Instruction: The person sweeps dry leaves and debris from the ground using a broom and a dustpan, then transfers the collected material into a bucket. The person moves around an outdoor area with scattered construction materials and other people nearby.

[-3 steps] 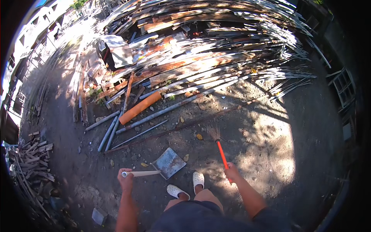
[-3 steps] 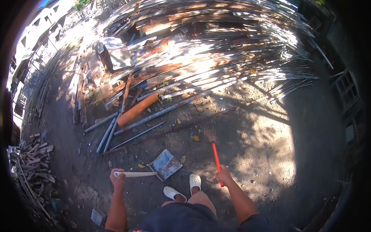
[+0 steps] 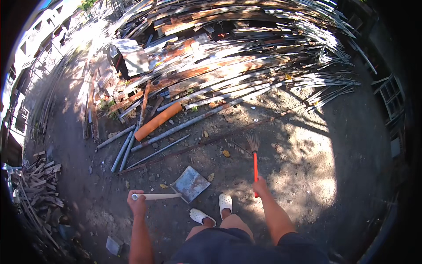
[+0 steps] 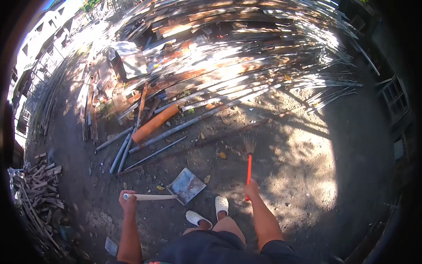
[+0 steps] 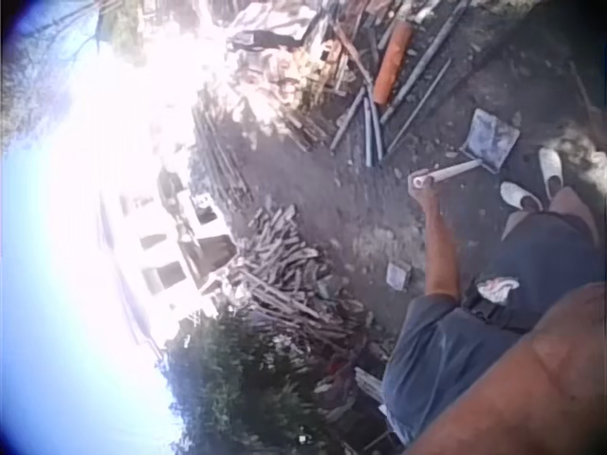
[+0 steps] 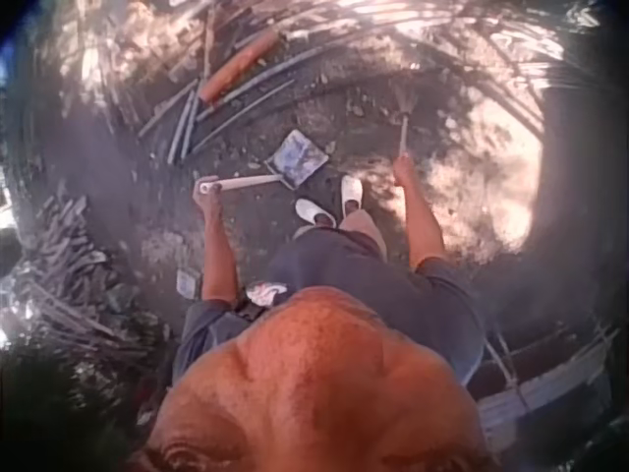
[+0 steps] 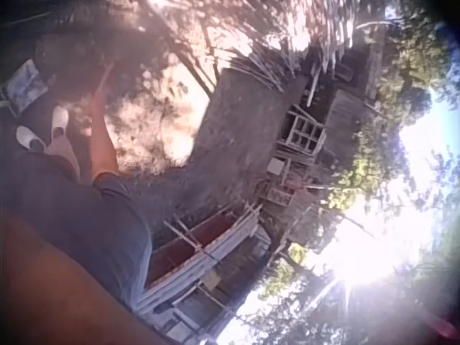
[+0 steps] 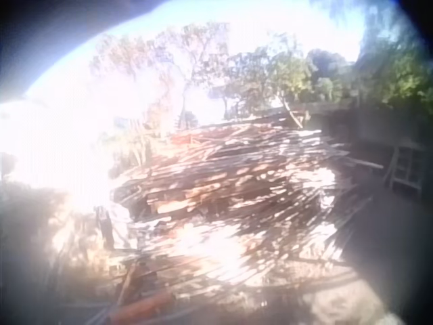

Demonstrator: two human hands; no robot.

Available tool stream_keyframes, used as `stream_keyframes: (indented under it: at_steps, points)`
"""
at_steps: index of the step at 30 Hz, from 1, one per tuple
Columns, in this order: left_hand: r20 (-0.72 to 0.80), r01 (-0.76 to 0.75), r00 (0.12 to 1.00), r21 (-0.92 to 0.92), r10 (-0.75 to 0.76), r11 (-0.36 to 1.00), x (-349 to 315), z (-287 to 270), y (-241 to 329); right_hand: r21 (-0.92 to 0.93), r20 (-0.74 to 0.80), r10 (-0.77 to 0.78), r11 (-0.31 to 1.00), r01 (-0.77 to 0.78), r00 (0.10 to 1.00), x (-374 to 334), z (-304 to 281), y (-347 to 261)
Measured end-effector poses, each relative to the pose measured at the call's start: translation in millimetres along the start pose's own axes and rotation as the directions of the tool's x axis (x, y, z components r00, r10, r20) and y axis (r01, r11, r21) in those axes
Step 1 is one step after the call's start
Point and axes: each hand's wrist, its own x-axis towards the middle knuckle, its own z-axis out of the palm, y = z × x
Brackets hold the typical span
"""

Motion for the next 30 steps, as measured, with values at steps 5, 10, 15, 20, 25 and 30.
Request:
stream_keyframes:
  at_steps: [5,10,15,20,25,30]
  points:
    - [-0.117,0.003,0.993,0.065,0.004,0.998,5,44,-1,0.02,0.312,0.223,0.97,-0.242,0.923,-65,42,2]
    - [-0.119,0.132,0.988,0.274,-0.102,0.953,-48,83,2,-0.016,0.651,0.365,0.883,-0.469,0.665,-147,-63,-79]
    - [-0.085,0.002,0.996,0.231,0.018,0.973,-48,87,-30,-0.152,0.417,0.083,0.988,-0.02,0.905,-59,-39,-103]
    - [-0.094,0.074,0.994,0.283,-0.049,0.956,-34,83,-20,-0.255,0.207,0.019,0.966,0.035,0.978,47,32,-135]
    - [-0.093,0.081,0.994,0.33,-0.053,0.94,-27,74,-19,-0.323,0.44,0.032,0.938,0.125,0.897,59,69,-140]
    - [-0.11,0.202,0.978,0.278,-0.178,0.939,-40,79,-7,-0.302,0.701,0.254,0.952,-0.045,0.667,-23,-21,-175]
